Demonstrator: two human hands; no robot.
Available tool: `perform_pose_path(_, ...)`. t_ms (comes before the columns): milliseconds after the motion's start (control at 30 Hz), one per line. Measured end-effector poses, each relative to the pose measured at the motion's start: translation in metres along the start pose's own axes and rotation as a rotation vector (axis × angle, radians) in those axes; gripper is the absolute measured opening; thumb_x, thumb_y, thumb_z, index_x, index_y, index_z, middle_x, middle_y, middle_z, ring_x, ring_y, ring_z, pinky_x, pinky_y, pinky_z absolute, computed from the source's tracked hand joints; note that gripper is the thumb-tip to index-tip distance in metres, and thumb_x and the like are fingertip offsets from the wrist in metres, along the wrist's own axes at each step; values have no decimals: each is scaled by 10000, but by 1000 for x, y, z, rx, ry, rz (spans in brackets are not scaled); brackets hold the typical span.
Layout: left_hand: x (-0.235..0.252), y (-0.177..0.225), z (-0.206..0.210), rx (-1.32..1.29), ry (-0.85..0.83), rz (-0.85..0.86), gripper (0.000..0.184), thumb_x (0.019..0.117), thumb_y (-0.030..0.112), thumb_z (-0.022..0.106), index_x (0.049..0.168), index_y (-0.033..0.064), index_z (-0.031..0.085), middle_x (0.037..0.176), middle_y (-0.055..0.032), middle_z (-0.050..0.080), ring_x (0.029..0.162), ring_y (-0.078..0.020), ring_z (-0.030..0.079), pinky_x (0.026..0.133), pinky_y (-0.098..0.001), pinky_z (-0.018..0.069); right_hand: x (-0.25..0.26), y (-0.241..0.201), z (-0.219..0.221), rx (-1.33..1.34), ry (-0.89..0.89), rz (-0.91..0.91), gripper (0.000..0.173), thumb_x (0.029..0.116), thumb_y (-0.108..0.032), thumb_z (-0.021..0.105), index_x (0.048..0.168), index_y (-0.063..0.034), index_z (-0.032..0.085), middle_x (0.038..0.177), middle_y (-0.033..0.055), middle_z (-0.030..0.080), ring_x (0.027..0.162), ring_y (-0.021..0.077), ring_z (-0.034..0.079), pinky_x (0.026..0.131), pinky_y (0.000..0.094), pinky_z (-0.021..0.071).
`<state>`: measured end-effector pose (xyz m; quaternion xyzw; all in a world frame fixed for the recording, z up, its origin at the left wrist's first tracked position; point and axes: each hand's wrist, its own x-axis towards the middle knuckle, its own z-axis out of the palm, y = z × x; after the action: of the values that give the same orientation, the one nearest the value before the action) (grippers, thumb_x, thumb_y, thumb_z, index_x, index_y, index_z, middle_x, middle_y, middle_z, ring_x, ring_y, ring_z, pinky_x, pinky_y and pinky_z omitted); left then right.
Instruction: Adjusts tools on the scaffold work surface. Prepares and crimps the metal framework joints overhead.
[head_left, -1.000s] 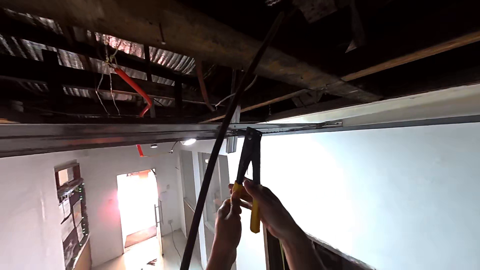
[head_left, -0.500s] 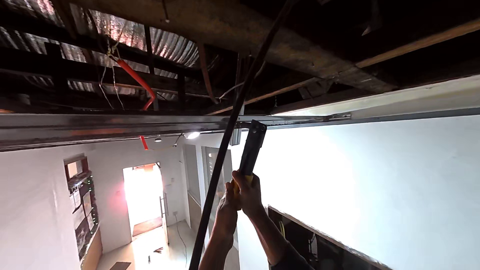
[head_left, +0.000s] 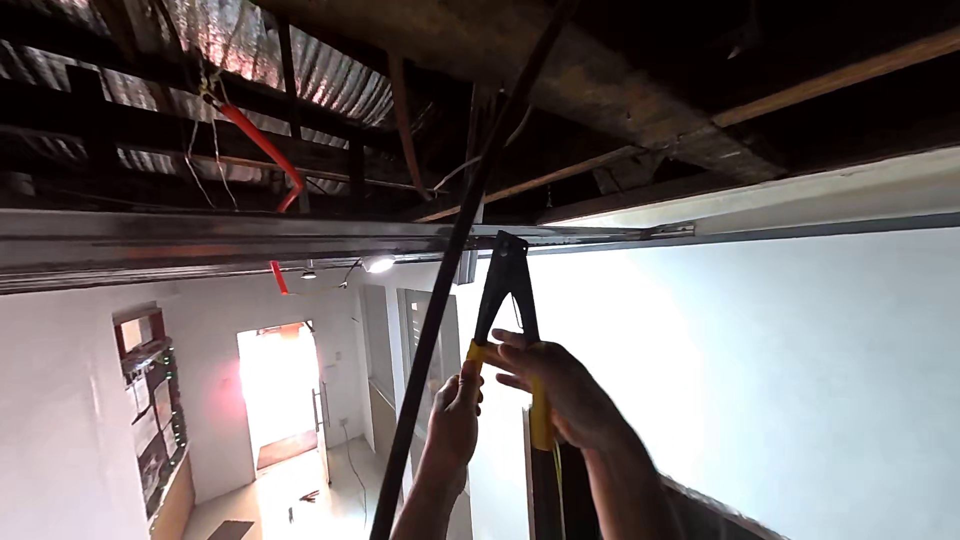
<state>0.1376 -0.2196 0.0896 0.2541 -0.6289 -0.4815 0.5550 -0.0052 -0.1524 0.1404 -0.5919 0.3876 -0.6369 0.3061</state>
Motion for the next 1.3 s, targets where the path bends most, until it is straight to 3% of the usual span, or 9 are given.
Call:
perform_pose_path(200,-2,-1,3,-97,4,29,396,1118,320,392,1121,70,699,877,-6,644,768,-89,595,679,-221,486,27,48,40,179,119,-229,311,985,-333,564,1021,-51,689,818,86,713,753,174,687,726,328,577)
perform_pose_path(500,-7,-9,8,-175,66,41,530,1130,411,269,1245,95,679,986,-27,701,905,-99,648,801,-258,522,47,65,63,184,343,-272,389,994,-408,553,841,-63,648,590,54,598,471,161,570,471,339,516)
perform_pose_path(633,-3,-4,3,-157,11,57,402,1125,304,367,1026,70,678,815,-8,645,770,-89,605,734,-244,500,46,61,59,46,318,-206,237,925,-317,679,946,-82,697,684,57,640,574,172,606,528,356,507)
perform_pose_path(767,1,-8,0,-23,43,92,395,1117,294,409,976,37,675,806,-31,625,740,-109,605,702,-264,521,-10,32,18,-260,116,-32,447,926,-400,730,1256,-116,627,1044,72,714,830,196,733,712,399,653)
perform_pose_path(933,3,-6,-6,118,65,49,435,1102,410,424,1040,79,700,854,-5,631,765,-98,594,703,-260,490,-70,-13,-22,-233,240,-160,188,927,-335,637,916,-154,687,601,-31,514,453,81,454,405,242,384)
perform_pose_path(1000,0,-5,-1,87,69,30,452,1106,407,415,1026,68,703,828,-16,626,735,-104,588,682,-259,490,-54,0,-6,-236,296,-231,250,961,-361,628,1008,-131,712,692,-5,598,529,101,537,468,276,459)
perform_pose_path(1067,-3,-5,2,48,51,25,443,1107,398,418,1044,61,699,830,-21,620,735,-105,586,677,-252,489,-31,28,14,-296,250,-247,438,1042,-397,528,1343,-97,632,1082,48,694,882,148,699,745,352,619)
perform_pose_path(1133,-4,-6,0,28,42,42,418,1106,375,427,1041,60,694,834,-14,616,736,-94,584,671,-235,486,-12,42,28,-181,156,-207,553,1077,-440,437,1501,-87,481,1305,61,668,1179,159,666,1012,374,573)
perform_pose_path(1300,-5,1,-5,-38,21,48,395,1113,332,423,1009,72,702,839,-9,625,747,-93,582,685,-230,481,16,48,44,233,52,-203,482,1036,-438,531,1278,-40,653,1007,134,753,936,235,729,888,378,592)
